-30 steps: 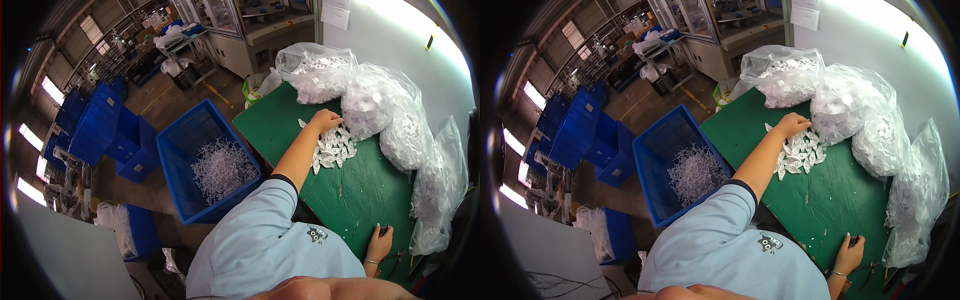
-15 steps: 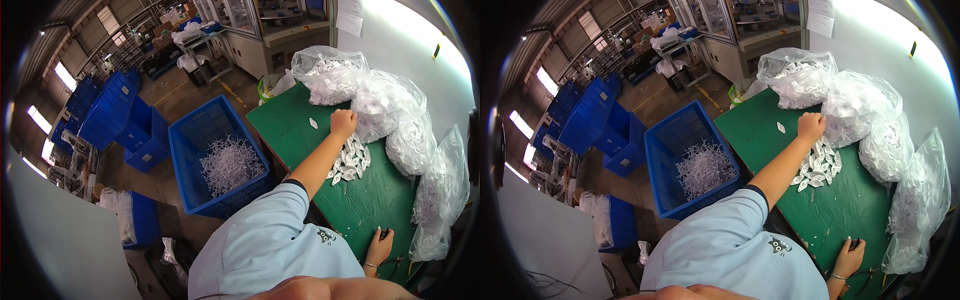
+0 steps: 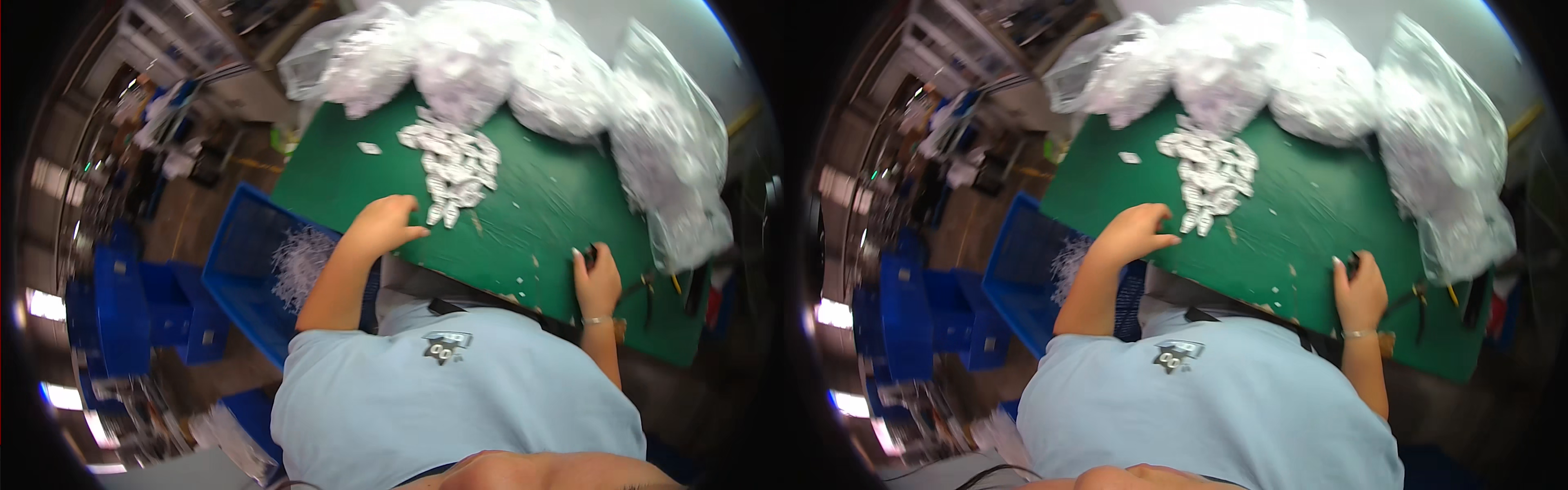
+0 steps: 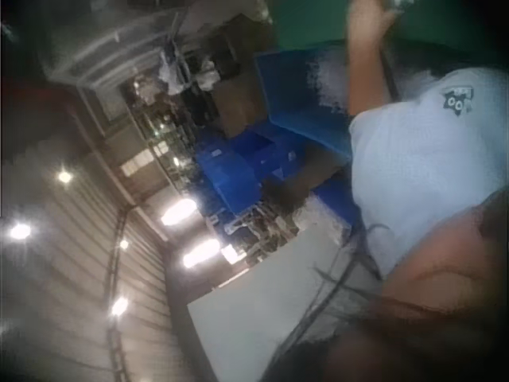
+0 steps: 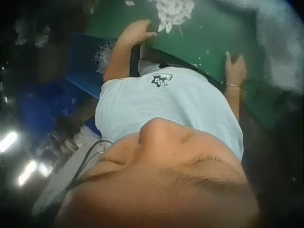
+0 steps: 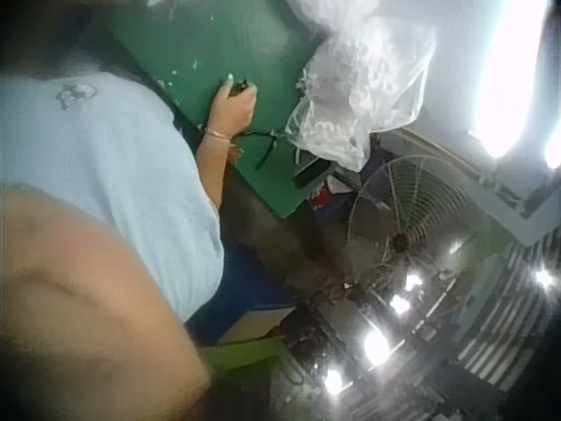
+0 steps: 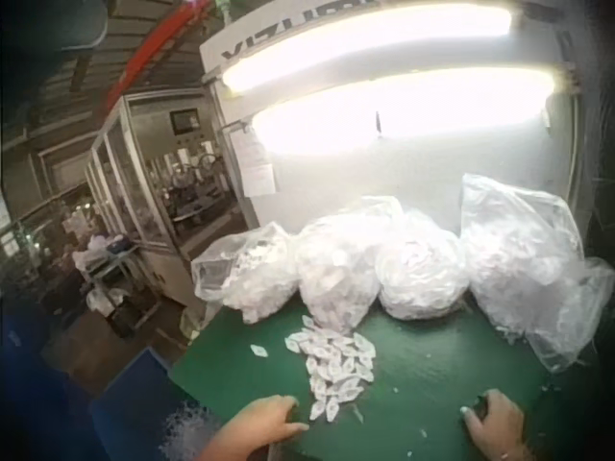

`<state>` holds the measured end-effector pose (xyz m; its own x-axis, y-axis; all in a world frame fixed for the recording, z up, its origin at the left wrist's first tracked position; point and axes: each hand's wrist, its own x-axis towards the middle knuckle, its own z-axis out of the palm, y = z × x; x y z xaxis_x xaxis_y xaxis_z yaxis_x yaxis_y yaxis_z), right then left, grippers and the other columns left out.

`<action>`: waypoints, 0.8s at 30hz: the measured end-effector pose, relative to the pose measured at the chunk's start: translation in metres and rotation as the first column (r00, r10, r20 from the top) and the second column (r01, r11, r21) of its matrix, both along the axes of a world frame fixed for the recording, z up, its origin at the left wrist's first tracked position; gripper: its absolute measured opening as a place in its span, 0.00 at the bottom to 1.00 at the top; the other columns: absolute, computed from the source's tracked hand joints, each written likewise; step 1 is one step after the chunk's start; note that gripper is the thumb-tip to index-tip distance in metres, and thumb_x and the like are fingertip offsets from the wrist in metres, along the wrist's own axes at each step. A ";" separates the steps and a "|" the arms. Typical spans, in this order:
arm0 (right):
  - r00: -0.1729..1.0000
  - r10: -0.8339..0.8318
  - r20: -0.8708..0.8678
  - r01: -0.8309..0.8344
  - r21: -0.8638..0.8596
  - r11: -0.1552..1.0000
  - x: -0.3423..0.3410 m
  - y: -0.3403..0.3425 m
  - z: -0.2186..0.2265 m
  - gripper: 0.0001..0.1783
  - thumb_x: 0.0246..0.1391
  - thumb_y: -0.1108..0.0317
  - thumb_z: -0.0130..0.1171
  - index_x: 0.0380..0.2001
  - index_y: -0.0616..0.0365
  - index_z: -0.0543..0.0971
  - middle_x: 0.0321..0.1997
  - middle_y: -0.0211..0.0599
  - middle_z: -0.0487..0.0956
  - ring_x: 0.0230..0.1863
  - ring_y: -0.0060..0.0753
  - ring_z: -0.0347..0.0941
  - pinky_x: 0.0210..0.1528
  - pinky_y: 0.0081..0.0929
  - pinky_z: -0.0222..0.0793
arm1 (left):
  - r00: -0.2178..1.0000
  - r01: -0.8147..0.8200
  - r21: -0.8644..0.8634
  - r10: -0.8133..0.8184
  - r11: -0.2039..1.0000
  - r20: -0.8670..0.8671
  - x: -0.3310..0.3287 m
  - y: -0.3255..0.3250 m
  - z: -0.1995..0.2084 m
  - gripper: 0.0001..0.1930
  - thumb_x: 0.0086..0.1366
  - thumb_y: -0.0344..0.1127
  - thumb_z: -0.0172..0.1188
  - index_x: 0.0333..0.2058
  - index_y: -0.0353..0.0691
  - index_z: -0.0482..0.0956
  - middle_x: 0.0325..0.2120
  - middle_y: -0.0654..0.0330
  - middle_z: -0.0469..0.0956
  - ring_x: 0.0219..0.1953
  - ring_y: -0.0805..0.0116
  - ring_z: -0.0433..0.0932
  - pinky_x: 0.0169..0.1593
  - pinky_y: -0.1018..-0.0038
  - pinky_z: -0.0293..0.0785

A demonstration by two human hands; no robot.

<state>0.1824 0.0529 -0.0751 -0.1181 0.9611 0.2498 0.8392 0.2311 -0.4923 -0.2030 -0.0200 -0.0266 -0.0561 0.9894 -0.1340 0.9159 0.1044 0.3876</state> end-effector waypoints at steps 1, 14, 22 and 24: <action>1.000 0.004 0.017 -0.004 0.014 1.000 0.000 0.002 -0.001 0.18 0.52 0.56 0.62 0.38 0.57 0.74 0.27 0.38 0.76 0.28 0.43 0.74 0.30 0.38 0.68 | 0.999 0.041 -0.011 -0.041 0.999 0.019 0.005 -0.005 -0.003 0.22 0.49 0.46 0.69 0.38 0.37 0.78 0.35 0.49 0.79 0.40 0.53 0.78 0.43 0.61 0.73; 1.000 -0.015 -0.007 0.015 -0.001 1.000 0.005 -0.006 -0.002 0.18 0.50 0.56 0.63 0.35 0.59 0.74 0.25 0.34 0.74 0.24 0.38 0.72 0.27 0.36 0.67 | 0.990 -0.128 0.223 0.113 0.966 0.079 0.027 0.014 -0.041 0.16 0.53 0.40 0.66 0.36 0.37 0.76 0.35 0.54 0.75 0.38 0.56 0.77 0.41 0.64 0.73; 0.999 -0.012 -0.035 0.012 -0.009 1.000 0.009 -0.005 0.001 0.15 0.54 0.58 0.59 0.35 0.59 0.74 0.25 0.36 0.74 0.25 0.40 0.72 0.28 0.36 0.67 | 0.918 -0.304 0.081 0.269 0.949 0.290 0.022 0.012 -0.020 0.10 0.55 0.35 0.63 0.31 0.35 0.73 0.27 0.53 0.76 0.27 0.57 0.76 0.34 0.65 0.72; 0.998 -0.003 -0.064 0.004 0.019 1.000 0.014 0.000 0.002 0.13 0.57 0.60 0.56 0.35 0.59 0.74 0.26 0.37 0.75 0.26 0.41 0.73 0.30 0.36 0.68 | 0.891 -0.277 0.112 0.211 0.954 0.401 0.023 0.010 -0.022 0.08 0.60 0.33 0.59 0.33 0.35 0.73 0.24 0.57 0.76 0.24 0.67 0.74 0.31 0.72 0.70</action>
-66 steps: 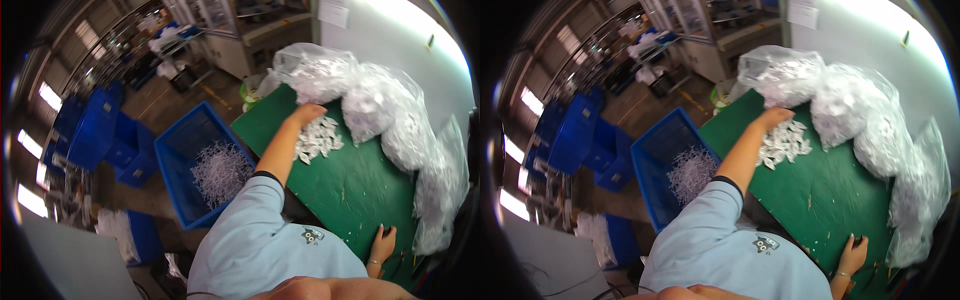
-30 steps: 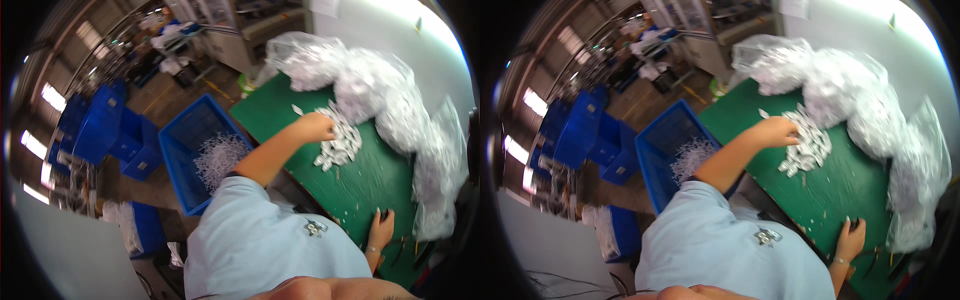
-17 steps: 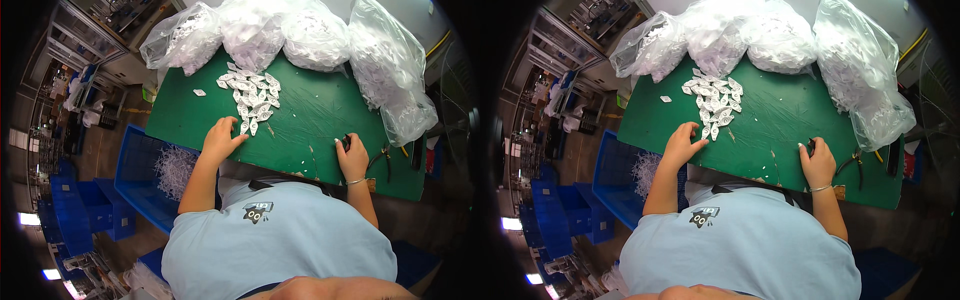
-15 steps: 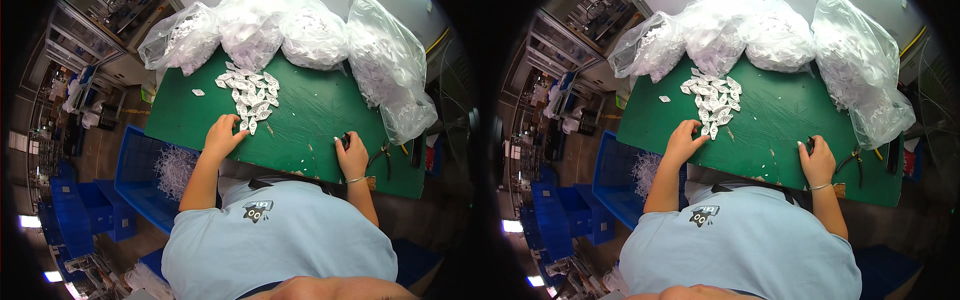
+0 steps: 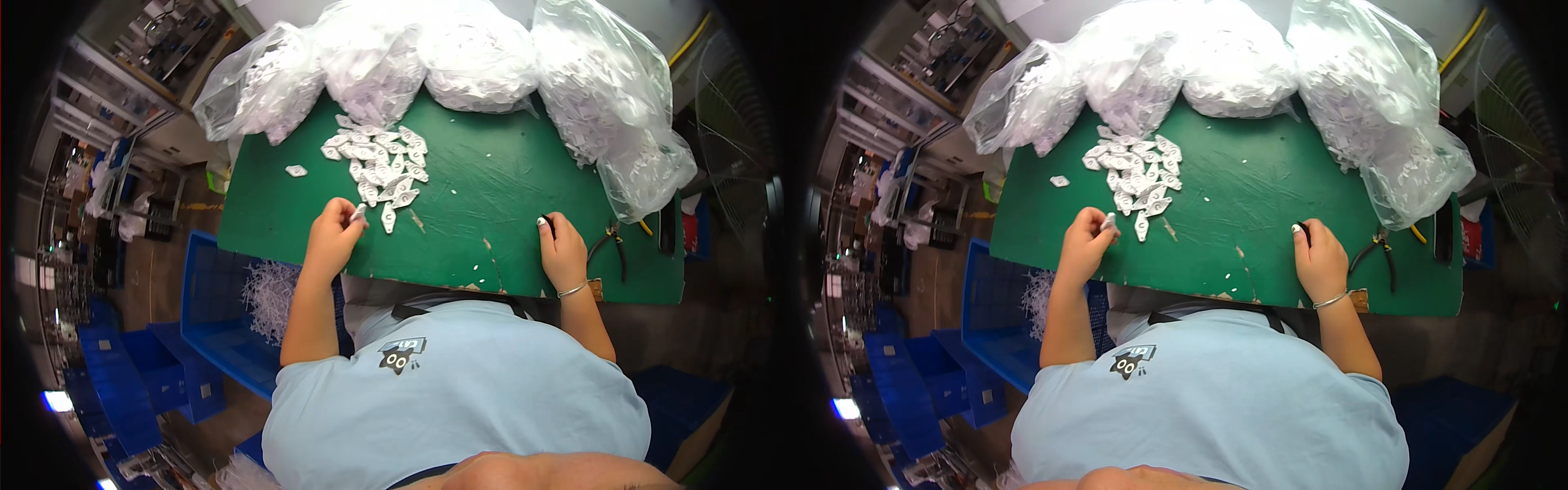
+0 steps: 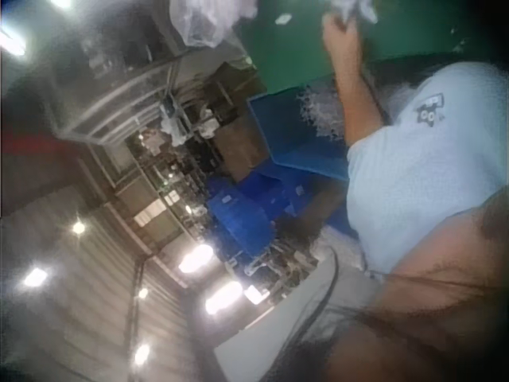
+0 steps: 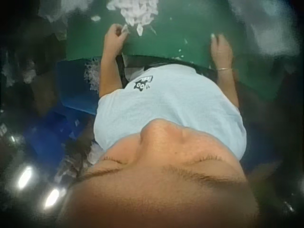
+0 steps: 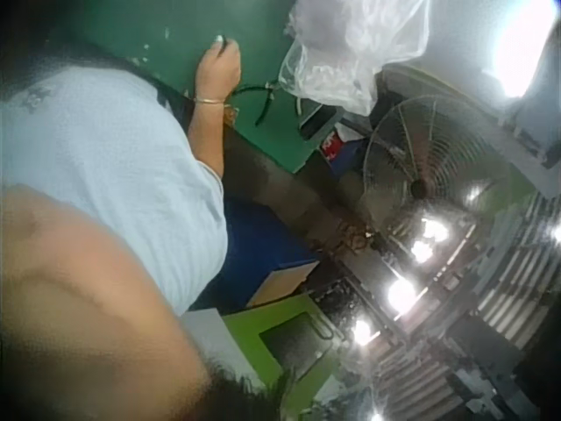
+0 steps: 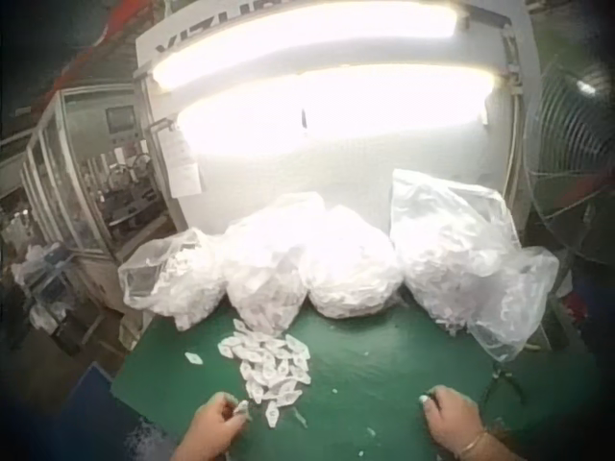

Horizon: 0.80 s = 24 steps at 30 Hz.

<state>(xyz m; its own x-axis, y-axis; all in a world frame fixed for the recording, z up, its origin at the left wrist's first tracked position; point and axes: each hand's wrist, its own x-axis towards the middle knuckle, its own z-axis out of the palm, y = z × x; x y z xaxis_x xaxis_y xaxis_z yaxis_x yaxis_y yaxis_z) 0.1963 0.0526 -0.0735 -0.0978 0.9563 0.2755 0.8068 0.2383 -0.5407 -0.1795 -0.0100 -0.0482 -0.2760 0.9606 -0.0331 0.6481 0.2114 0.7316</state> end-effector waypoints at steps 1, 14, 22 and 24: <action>0.991 0.063 -0.121 -0.073 -0.080 0.994 0.004 0.005 0.001 0.12 0.59 0.62 0.52 0.34 0.60 0.75 0.27 0.39 0.76 0.27 0.40 0.72 0.31 0.34 0.68 | 0.951 -0.007 0.040 -0.006 0.999 0.309 0.006 0.002 0.006 0.06 0.62 0.31 0.57 0.35 0.35 0.73 0.24 0.60 0.76 0.25 0.73 0.72 0.30 0.77 0.68; 0.601 0.204 -0.773 -0.318 0.003 0.948 -0.041 0.103 0.035 0.11 0.64 0.68 0.44 0.34 0.63 0.74 0.28 0.34 0.74 0.30 0.23 0.67 0.36 0.23 0.64 | 0.515 0.307 0.380 -0.488 0.873 0.704 0.156 0.140 0.004 0.15 0.69 0.29 0.47 0.53 0.37 0.73 0.23 0.68 0.67 0.23 0.81 0.64 0.29 0.83 0.63; 0.614 0.276 -0.739 -0.553 -0.154 0.819 -0.038 0.098 0.033 0.12 0.62 0.61 0.50 0.34 0.61 0.69 0.23 0.30 0.67 0.23 0.22 0.59 0.27 0.23 0.59 | 0.361 0.375 0.399 -0.529 0.836 0.768 0.143 0.134 -0.013 0.18 0.69 0.28 0.44 0.56 0.31 0.69 0.40 0.62 0.65 0.29 0.75 0.66 0.36 0.78 0.65; 0.626 0.329 -0.707 -0.592 -0.155 0.791 -0.038 0.100 0.027 0.13 0.61 0.60 0.52 0.34 0.60 0.68 0.23 0.30 0.66 0.22 0.23 0.58 0.26 0.24 0.58 | 0.327 0.317 0.407 -0.501 0.857 0.801 0.146 0.136 -0.014 0.16 0.68 0.27 0.47 0.53 0.32 0.72 0.38 0.60 0.67 0.32 0.74 0.69 0.37 0.78 0.68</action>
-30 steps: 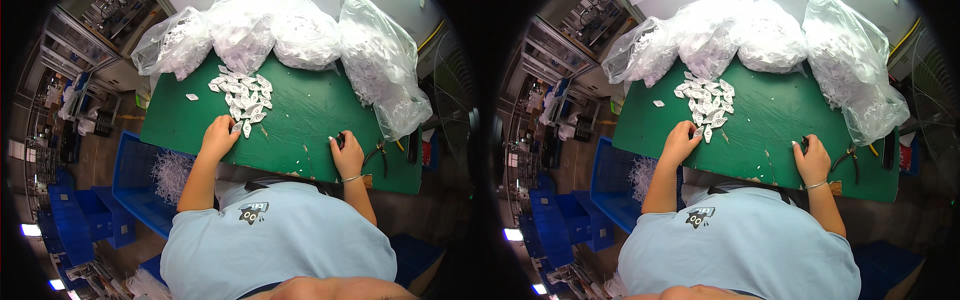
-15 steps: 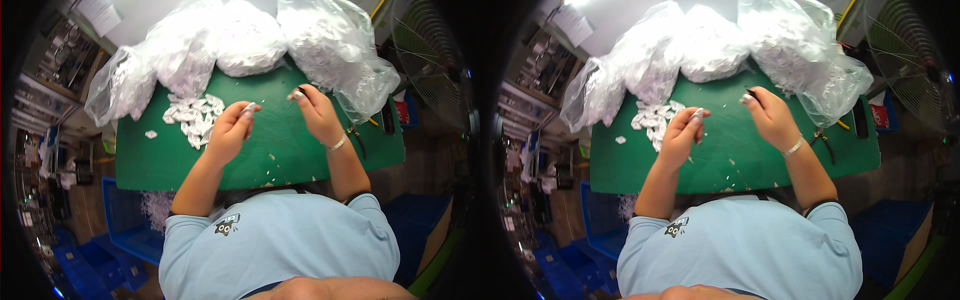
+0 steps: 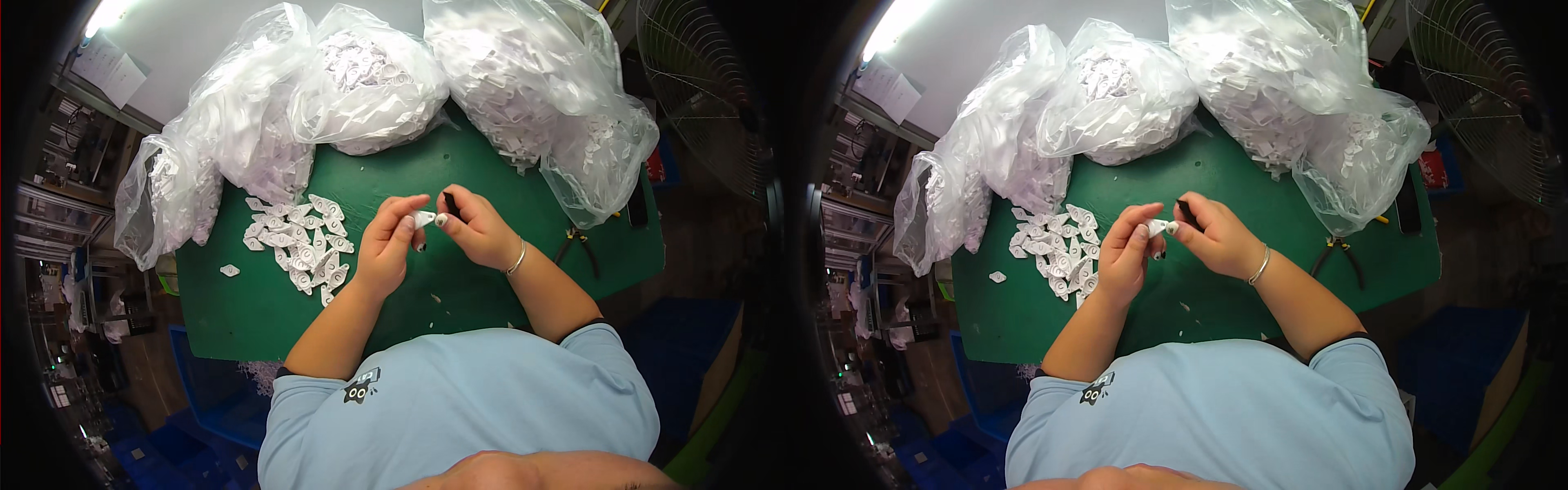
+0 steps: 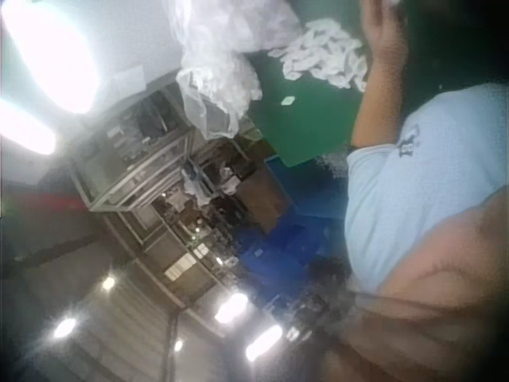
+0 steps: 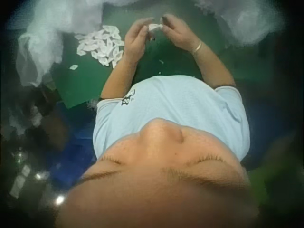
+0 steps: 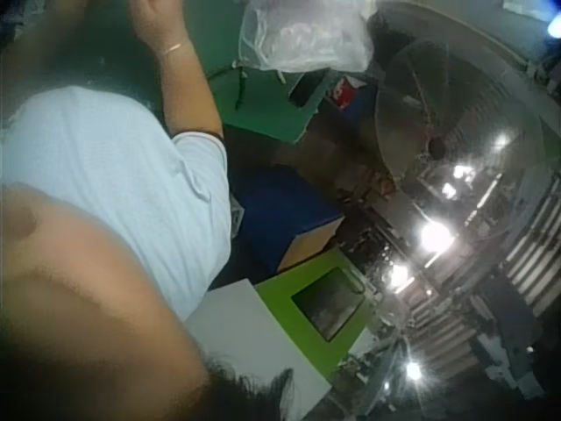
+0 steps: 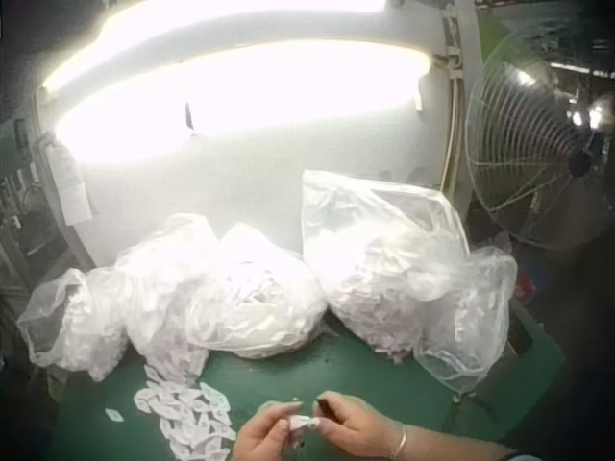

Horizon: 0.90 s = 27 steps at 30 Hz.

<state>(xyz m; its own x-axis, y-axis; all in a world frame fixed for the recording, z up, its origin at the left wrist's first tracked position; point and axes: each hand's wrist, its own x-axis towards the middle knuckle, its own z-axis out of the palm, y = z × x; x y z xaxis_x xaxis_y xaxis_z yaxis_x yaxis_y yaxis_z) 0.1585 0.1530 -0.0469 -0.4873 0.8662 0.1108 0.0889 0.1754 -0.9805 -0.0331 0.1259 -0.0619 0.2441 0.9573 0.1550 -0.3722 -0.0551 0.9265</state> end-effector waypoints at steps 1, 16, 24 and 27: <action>1.000 0.019 -0.022 -0.018 0.026 0.999 -0.001 0.001 -0.007 0.14 0.61 0.59 0.52 0.33 0.59 0.67 0.22 0.31 0.66 0.22 0.24 0.58 0.26 0.24 0.58 | 1.000 0.002 -0.004 -0.002 1.000 0.001 0.000 0.003 -0.004 0.16 0.68 0.27 0.47 0.53 0.32 0.72 0.38 0.60 0.67 0.32 0.74 0.69 0.37 0.78 0.68; 0.988 0.133 0.082 -0.147 0.199 0.969 -0.003 -0.006 0.005 0.12 0.61 0.63 0.49 0.31 0.62 0.71 0.26 0.43 0.73 0.28 0.45 0.70 0.32 0.35 0.66 | 0.942 0.249 -0.025 -0.236 0.968 0.238 -0.011 0.011 -0.014 0.08 0.64 0.24 0.56 0.42 0.33 0.77 0.36 0.56 0.74 0.34 0.70 0.75 0.37 0.76 0.74; 0.967 0.230 0.111 -0.251 0.244 0.937 0.003 -0.003 0.000 0.12 0.62 0.64 0.48 0.29 0.61 0.72 0.23 0.42 0.73 0.24 0.45 0.69 0.29 0.35 0.66 | 0.875 0.396 -0.100 -0.342 0.913 0.343 -0.010 0.011 -0.017 0.06 0.64 0.26 0.57 0.40 0.34 0.76 0.35 0.54 0.76 0.33 0.69 0.76 0.35 0.74 0.75; 0.960 0.277 0.053 -0.281 0.218 0.935 0.002 -0.004 0.007 0.11 0.62 0.65 0.47 0.31 0.62 0.74 0.25 0.41 0.76 0.26 0.42 0.73 0.31 0.33 0.69 | 0.860 0.419 -0.105 -0.357 0.902 0.364 -0.009 0.009 -0.017 0.06 0.65 0.27 0.57 0.40 0.35 0.74 0.35 0.54 0.76 0.32 0.69 0.76 0.35 0.74 0.75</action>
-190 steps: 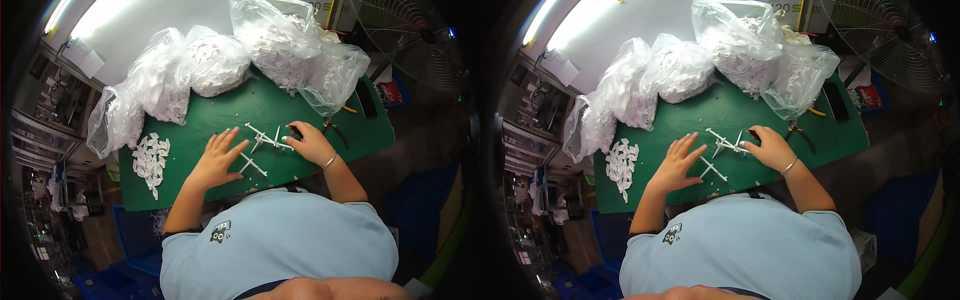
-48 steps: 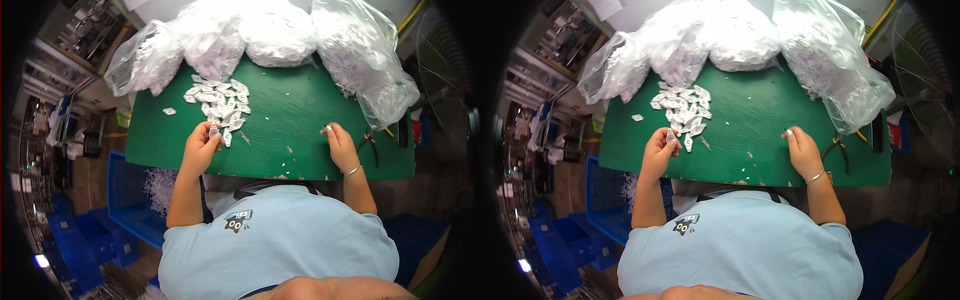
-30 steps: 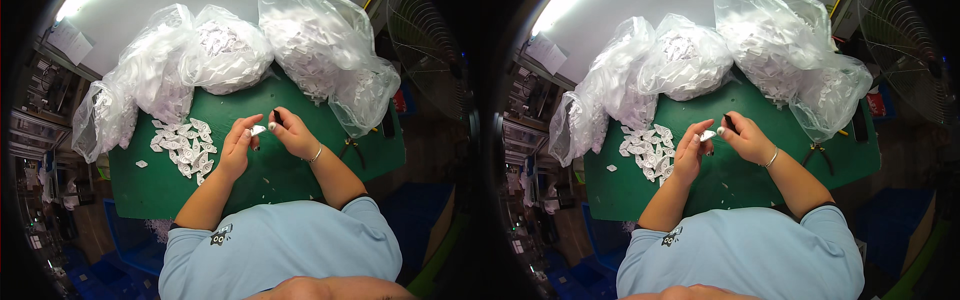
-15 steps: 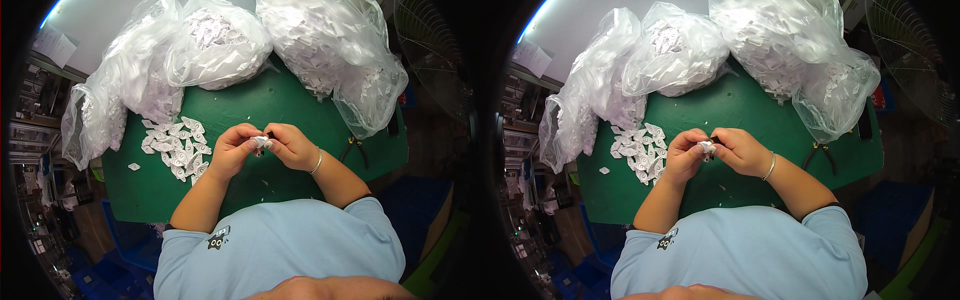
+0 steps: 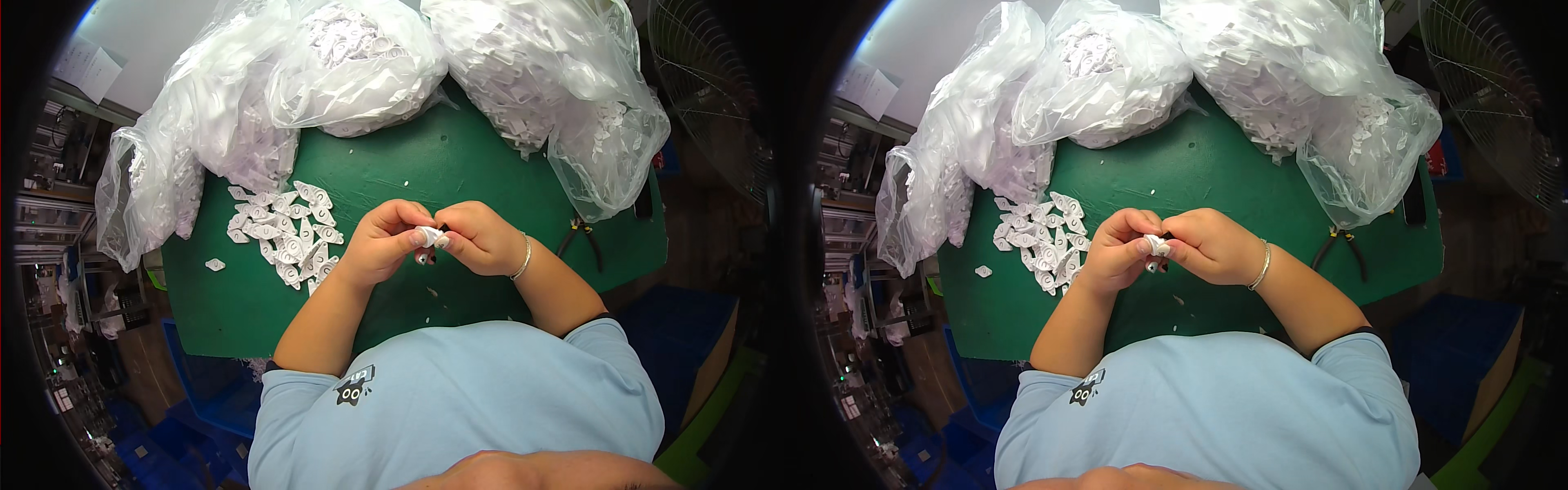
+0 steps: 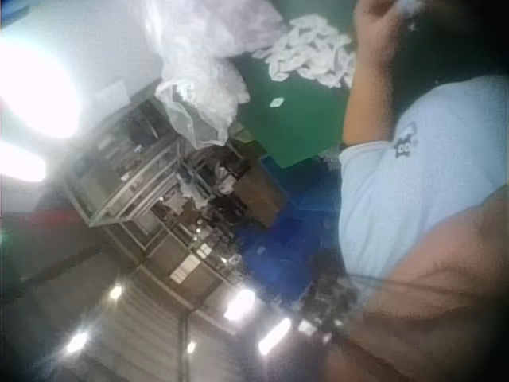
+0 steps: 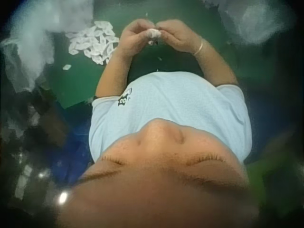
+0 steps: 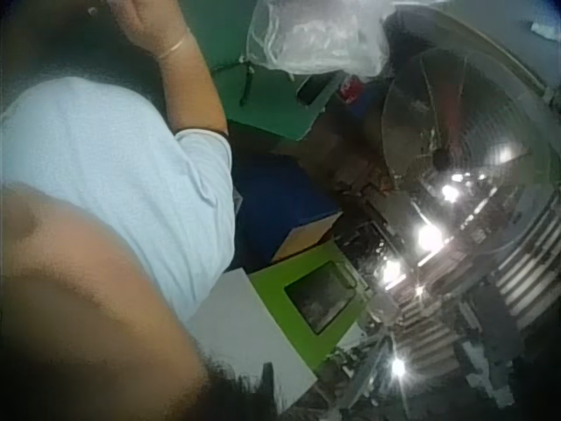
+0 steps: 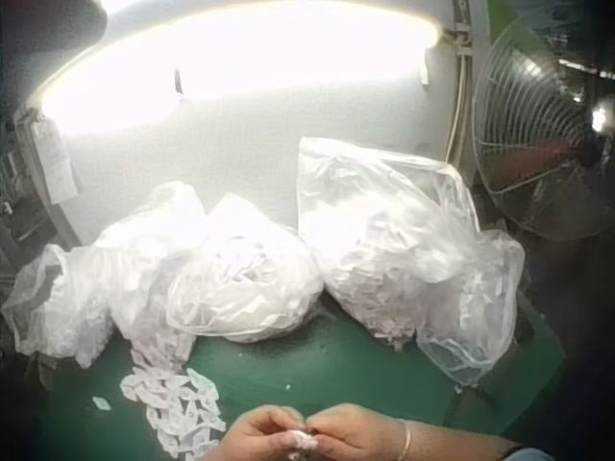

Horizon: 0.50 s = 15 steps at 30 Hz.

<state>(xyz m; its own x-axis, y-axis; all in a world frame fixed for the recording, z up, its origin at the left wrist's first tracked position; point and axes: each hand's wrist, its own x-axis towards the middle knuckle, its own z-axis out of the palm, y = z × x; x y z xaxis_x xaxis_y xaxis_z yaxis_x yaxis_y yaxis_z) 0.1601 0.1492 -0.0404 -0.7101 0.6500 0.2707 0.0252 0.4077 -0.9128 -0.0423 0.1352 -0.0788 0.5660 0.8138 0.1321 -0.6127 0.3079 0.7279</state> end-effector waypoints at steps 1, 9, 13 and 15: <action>1.000 0.000 0.000 0.000 0.000 1.000 -0.001 -0.001 0.002 0.11 0.62 0.65 0.47 0.31 0.62 0.74 0.25 0.41 0.76 0.26 0.42 0.73 0.31 0.33 0.69 | 1.000 0.000 0.000 0.000 1.000 0.000 0.001 -0.001 0.000 0.06 0.65 0.27 0.57 0.40 0.35 0.74 0.35 0.54 0.76 0.32 0.69 0.76 0.35 0.74 0.75; 0.986 0.125 -0.112 -0.142 -0.154 0.978 0.001 0.000 -0.001 0.12 0.63 0.69 0.45 0.35 0.64 0.76 0.30 0.40 0.81 0.31 0.36 0.79 0.37 0.29 0.74 | 0.995 0.069 -0.033 -0.067 0.997 0.071 0.006 -0.003 0.001 0.06 0.64 0.29 0.58 0.37 0.38 0.72 0.34 0.54 0.75 0.29 0.70 0.74 0.33 0.72 0.77; 0.986 0.134 -0.096 -0.147 -0.147 0.978 0.002 0.000 -0.004 0.11 0.62 0.69 0.45 0.35 0.63 0.76 0.29 0.40 0.81 0.30 0.36 0.80 0.37 0.29 0.74 | 0.995 0.090 -0.040 -0.088 0.995 0.056 0.006 -0.003 0.001 0.06 0.64 0.30 0.59 0.37 0.38 0.71 0.33 0.54 0.75 0.28 0.70 0.74 0.33 0.70 0.78; 0.991 0.123 -0.046 -0.128 -0.117 0.985 0.003 0.000 -0.004 0.10 0.61 0.69 0.46 0.33 0.63 0.76 0.28 0.39 0.81 0.30 0.37 0.79 0.35 0.29 0.74 | 0.993 0.099 -0.047 -0.095 0.994 0.065 0.007 -0.003 0.002 0.07 0.64 0.31 0.59 0.36 0.38 0.70 0.33 0.54 0.75 0.28 0.70 0.74 0.34 0.70 0.78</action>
